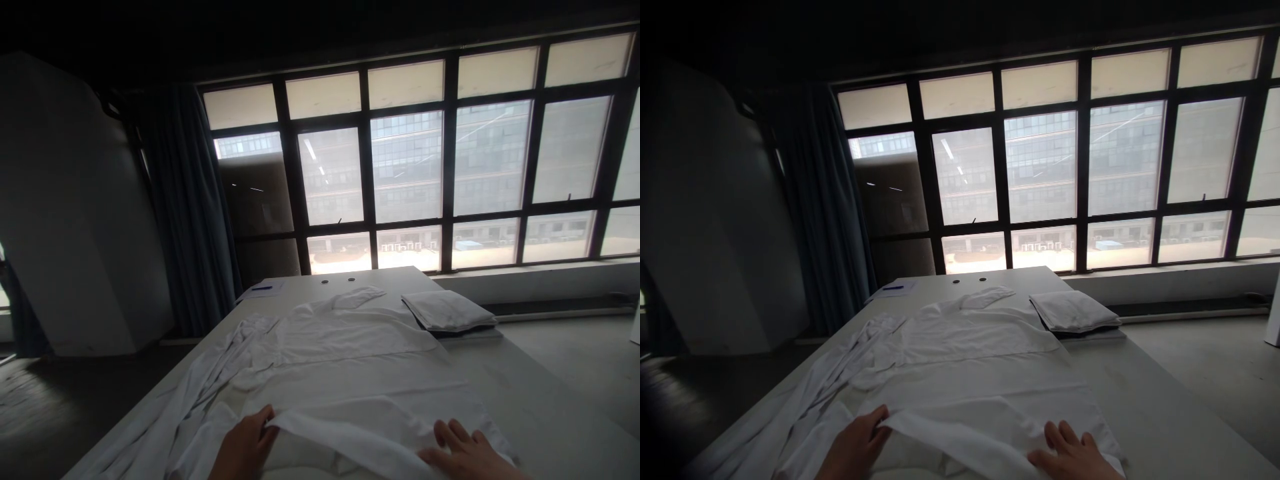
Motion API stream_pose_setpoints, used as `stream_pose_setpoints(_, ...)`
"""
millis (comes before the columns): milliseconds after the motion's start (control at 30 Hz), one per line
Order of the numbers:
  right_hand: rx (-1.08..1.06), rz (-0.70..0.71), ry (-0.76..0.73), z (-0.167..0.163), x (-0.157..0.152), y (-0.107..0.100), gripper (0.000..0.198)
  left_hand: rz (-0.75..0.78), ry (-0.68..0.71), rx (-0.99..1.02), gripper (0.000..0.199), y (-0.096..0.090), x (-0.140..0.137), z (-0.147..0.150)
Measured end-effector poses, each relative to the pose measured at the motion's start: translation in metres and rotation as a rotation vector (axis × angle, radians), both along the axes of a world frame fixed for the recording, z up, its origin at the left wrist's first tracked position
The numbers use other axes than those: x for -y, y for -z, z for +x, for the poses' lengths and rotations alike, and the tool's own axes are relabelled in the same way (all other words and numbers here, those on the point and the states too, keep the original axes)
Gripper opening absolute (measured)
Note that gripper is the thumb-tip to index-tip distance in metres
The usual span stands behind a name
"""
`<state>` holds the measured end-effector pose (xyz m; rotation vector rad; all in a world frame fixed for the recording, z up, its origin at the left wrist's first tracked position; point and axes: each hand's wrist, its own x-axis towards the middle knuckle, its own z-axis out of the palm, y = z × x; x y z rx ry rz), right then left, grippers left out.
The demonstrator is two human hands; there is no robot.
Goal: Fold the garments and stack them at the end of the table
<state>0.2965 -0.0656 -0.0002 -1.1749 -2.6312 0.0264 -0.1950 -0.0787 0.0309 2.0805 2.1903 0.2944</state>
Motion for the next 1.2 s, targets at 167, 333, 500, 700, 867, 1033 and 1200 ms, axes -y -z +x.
stream_pose_setpoints(167,-0.006,-0.035,-0.014,-0.003,-0.003,0.005,0.043,-0.009,-0.012,-0.003,0.018,0.0,-0.001,0.001)
stream_pose_setpoints(333,-0.025,-0.089,-0.032,-0.003,0.001,-0.01,0.049,-0.032,-0.022,-0.008,0.019,-0.005,0.001,0.004)
stream_pose_setpoints(500,0.008,-0.129,-0.028,-0.004,0.003,-0.019,0.055,-0.02,-0.018,-0.007,0.02,-0.005,0.001,0.004)
stream_pose_setpoints(700,0.022,-0.153,0.019,-0.003,0.005,-0.019,0.053,-0.02,-0.026,-0.025,0.019,-0.001,0.0,0.0)
stream_pose_setpoints(867,-0.041,-0.123,0.179,0.0,0.006,-0.028,0.059,-0.03,-0.022,-0.005,0.023,0.0,-0.001,-0.003)
stream_pose_setpoints(1033,-0.014,-0.055,0.298,0.007,-0.015,-0.05,0.045,-0.095,0.128,0.106,0.03,-0.002,-0.001,-0.02)
stream_pose_setpoints(1200,-0.033,-0.154,0.337,0.039,-0.023,-0.034,0.038,-0.13,0.175,0.144,0.033,-0.003,0.001,-0.042)
